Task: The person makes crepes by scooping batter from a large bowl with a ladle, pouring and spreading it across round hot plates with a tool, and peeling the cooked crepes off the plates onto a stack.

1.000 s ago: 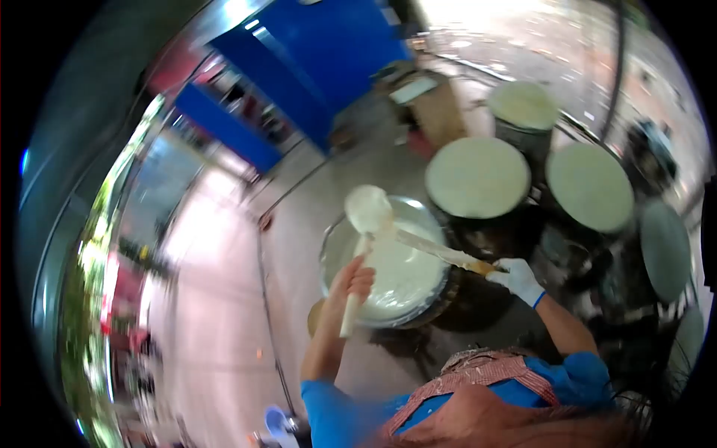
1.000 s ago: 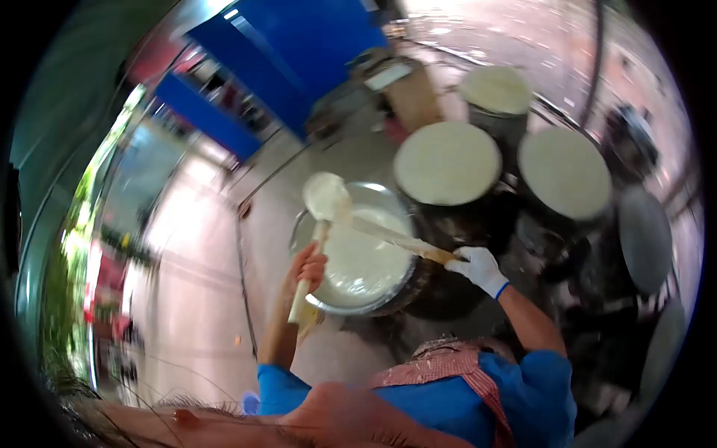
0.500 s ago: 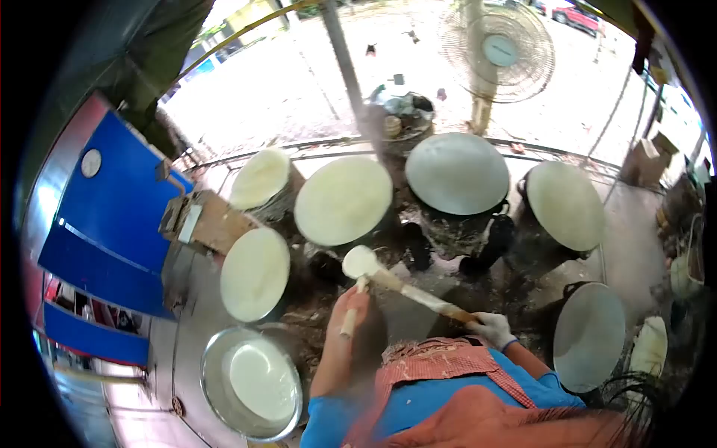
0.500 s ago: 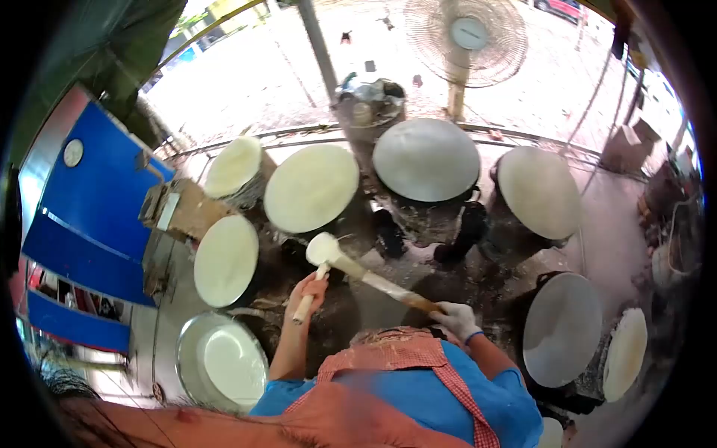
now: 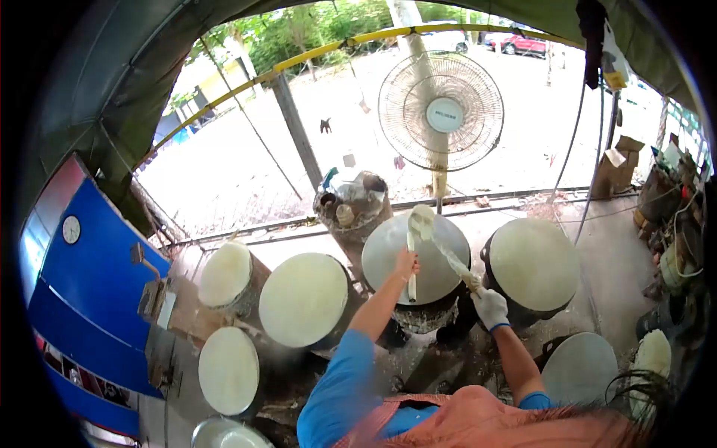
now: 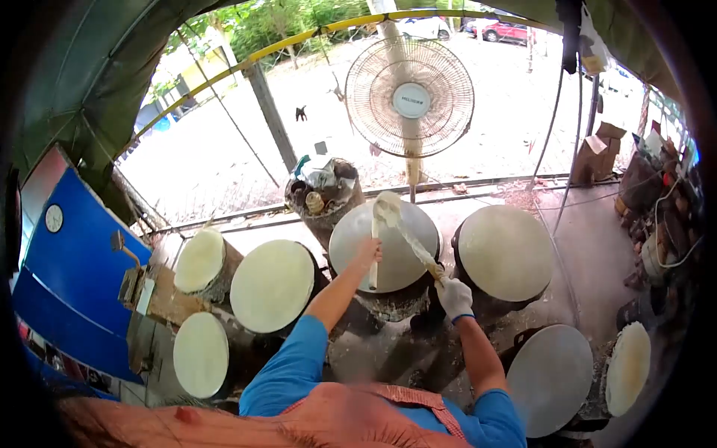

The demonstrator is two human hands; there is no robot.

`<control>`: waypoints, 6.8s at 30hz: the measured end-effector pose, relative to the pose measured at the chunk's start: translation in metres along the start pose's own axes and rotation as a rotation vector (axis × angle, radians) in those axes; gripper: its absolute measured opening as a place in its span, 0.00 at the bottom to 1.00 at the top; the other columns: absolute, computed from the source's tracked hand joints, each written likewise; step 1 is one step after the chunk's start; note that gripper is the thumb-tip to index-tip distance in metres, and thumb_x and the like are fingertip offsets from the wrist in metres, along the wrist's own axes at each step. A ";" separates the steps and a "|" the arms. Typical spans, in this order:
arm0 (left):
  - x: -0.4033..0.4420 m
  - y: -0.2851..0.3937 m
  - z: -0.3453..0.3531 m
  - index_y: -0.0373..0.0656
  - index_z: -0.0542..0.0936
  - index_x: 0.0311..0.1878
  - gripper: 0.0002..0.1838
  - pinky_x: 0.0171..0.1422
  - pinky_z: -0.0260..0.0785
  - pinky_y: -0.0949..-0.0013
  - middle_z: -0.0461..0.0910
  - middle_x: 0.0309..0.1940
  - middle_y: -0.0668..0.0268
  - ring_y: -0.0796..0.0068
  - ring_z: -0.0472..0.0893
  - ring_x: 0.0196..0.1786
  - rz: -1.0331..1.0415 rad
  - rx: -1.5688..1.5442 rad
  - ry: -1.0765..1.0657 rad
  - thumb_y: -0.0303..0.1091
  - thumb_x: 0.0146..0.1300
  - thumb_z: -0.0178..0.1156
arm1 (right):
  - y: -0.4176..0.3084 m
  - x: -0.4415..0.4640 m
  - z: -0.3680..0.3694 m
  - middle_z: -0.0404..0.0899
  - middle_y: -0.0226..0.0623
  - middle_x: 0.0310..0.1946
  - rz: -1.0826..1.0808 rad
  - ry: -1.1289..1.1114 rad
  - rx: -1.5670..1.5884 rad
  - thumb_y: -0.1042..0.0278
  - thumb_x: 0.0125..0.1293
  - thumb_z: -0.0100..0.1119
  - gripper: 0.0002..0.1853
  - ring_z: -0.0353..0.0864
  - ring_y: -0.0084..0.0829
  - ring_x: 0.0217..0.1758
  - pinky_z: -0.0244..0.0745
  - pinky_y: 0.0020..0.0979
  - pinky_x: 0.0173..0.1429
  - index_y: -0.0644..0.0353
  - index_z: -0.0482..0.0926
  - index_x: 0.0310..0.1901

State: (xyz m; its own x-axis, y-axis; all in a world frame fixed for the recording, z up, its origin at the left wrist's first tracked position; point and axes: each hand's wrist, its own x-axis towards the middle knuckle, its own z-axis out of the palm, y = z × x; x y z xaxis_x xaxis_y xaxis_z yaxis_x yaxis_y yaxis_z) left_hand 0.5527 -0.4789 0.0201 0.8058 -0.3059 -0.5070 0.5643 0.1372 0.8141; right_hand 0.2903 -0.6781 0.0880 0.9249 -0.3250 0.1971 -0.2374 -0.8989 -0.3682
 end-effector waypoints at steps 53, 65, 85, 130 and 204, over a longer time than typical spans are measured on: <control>-0.284 -0.083 -0.150 0.45 0.54 0.70 0.37 0.51 0.64 0.63 0.68 0.54 0.56 0.57 0.71 0.51 0.111 0.792 0.391 0.22 0.55 0.54 | 0.014 0.103 0.109 0.82 0.32 0.31 0.428 -0.641 1.278 0.75 0.53 0.65 0.14 0.76 0.21 0.29 0.69 0.23 0.29 0.65 0.82 0.43; -0.328 -0.146 -0.153 0.44 0.57 0.68 0.32 0.37 0.68 0.62 0.75 0.38 0.57 0.66 0.75 0.34 -0.250 0.632 0.523 0.29 0.60 0.55 | 0.059 0.167 0.125 0.83 0.33 0.30 0.248 -0.821 1.242 0.74 0.48 0.69 0.16 0.78 0.25 0.34 0.73 0.27 0.37 0.64 0.83 0.41; -0.383 -0.188 -0.156 0.45 0.64 0.63 0.30 0.26 0.64 0.72 0.71 0.23 0.68 0.78 0.70 0.23 -0.094 0.376 0.714 0.23 0.56 0.58 | 0.009 0.245 0.141 0.83 0.36 0.34 -0.455 -0.997 0.930 0.64 0.56 0.61 0.13 0.79 0.23 0.34 0.72 0.29 0.41 0.63 0.82 0.40; -0.541 -0.106 -0.253 0.50 0.67 0.23 0.15 0.14 0.47 0.79 0.56 0.12 0.75 0.84 0.58 0.13 -0.012 -0.839 -0.335 0.42 0.65 0.49 | -0.099 -0.121 0.106 0.79 0.48 0.30 0.169 -0.148 0.054 0.55 0.61 0.52 0.13 0.79 0.48 0.34 0.72 0.46 0.39 0.50 0.82 0.38; -0.266 -0.030 -0.172 0.49 0.59 0.21 0.16 0.15 0.50 0.76 0.56 0.11 0.75 0.82 0.57 0.12 -0.119 -0.405 -0.126 0.30 0.66 0.49 | 0.026 0.021 0.067 0.75 0.42 0.19 0.134 0.170 0.041 0.54 0.56 0.60 0.11 0.76 0.44 0.22 0.71 0.44 0.28 0.51 0.81 0.33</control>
State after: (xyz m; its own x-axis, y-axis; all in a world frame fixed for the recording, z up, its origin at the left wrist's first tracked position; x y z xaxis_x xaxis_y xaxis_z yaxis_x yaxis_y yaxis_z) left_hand 0.3523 -0.2399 0.0819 0.7168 -0.4509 -0.5320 0.6971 0.4443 0.5627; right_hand 0.3232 -0.6886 0.0221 0.8220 -0.4886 0.2926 -0.3393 -0.8328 -0.4375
